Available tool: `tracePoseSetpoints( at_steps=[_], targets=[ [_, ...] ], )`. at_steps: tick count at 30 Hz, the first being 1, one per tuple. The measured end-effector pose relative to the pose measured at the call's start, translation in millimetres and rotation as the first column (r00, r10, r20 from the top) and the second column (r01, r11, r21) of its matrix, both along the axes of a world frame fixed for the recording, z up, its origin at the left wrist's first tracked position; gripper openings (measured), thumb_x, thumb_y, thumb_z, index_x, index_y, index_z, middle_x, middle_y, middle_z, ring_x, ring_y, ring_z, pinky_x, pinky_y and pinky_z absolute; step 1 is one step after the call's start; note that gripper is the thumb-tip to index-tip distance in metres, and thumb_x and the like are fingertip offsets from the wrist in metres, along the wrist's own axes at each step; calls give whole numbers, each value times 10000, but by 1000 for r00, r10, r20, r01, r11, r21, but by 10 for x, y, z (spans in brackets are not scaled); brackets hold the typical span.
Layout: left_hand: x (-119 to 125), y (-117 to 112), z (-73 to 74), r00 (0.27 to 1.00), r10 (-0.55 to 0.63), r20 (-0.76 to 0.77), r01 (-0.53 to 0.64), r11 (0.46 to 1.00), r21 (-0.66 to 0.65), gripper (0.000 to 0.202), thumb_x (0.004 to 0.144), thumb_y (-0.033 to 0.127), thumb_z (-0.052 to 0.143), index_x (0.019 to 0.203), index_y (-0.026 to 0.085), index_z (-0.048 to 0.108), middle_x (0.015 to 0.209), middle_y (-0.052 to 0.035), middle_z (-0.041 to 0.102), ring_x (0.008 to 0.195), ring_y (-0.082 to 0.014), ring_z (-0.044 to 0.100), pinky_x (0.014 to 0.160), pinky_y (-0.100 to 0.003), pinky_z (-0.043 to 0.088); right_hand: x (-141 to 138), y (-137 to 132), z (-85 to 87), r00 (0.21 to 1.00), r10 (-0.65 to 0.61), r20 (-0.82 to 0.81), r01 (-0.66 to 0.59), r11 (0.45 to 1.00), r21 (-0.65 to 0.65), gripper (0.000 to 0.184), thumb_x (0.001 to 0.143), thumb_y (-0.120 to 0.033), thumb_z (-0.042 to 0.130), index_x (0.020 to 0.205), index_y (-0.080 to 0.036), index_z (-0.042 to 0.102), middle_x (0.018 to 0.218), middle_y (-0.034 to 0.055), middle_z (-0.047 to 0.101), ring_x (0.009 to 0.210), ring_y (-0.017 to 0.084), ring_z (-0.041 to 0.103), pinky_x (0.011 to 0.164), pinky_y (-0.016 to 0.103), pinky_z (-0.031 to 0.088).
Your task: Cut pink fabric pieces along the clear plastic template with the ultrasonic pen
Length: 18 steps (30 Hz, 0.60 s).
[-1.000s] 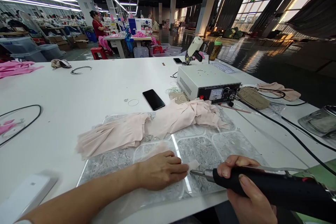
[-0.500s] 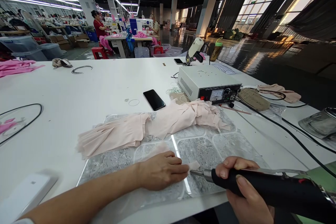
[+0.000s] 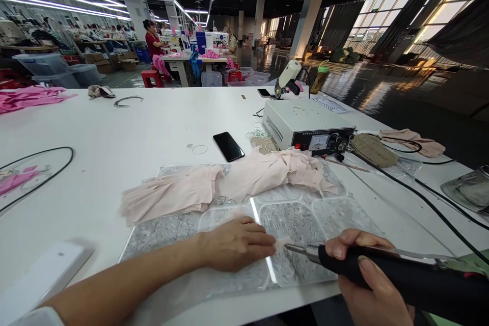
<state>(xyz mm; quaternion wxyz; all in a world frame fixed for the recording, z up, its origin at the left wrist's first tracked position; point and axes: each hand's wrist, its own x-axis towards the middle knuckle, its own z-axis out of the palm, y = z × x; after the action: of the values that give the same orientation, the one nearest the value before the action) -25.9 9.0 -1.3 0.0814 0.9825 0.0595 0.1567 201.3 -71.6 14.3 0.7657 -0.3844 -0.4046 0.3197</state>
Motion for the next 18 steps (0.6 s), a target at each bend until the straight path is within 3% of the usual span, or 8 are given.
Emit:
tracePoseSetpoints(
  at_steps=[6, 9, 13, 18],
  targets=[
    [-168, 34, 41, 995, 93, 32, -90, 991, -99, 199, 989, 178, 476, 1059, 141, 659, 1217, -84, 650, 1079, -200, 597, 935, -330, 428, 27, 17, -21, 999, 31, 12, -30, 998, -48, 65, 741, -233, 648, 766, -195, 603, 753, 23, 571, 569, 148, 573, 554, 364, 548],
    [-198, 20, 28, 995, 102, 0, -102, 991, -90, 168, 964, 177, 525, 1040, 138, 670, 1217, -80, 649, 1077, -202, 596, 940, -326, 435, 40, 41, -35, 997, -31, 64, 34, 999, -40, 123, 712, -262, 701, 740, -195, 602, 744, 34, 581, 580, 156, 566, 560, 367, 550],
    [-152, 15, -4, 993, 112, -36, -114, 991, -70, 135, 932, 202, 588, 1021, 168, 683, 1216, -75, 649, 1074, -202, 600, 939, -321, 441, 91, 116, 15, 993, -63, 99, 65, 998, -17, 160, 694, -304, 731, 685, -205, 606, 705, 34, 584, 533, 151, 529, 522, 362, 527],
    [-36, 90, 43, 994, 87, -72, -88, 996, -10, 114, 914, 211, 623, 1003, 175, 684, 1210, -70, 651, 1077, -196, 604, 933, -307, 441, 181, 176, 46, 986, -91, 138, 91, 996, 7, 140, 688, -295, 724, 690, -196, 625, 694, 34, 601, 568, 168, 552, 579, 372, 509]
  ],
)
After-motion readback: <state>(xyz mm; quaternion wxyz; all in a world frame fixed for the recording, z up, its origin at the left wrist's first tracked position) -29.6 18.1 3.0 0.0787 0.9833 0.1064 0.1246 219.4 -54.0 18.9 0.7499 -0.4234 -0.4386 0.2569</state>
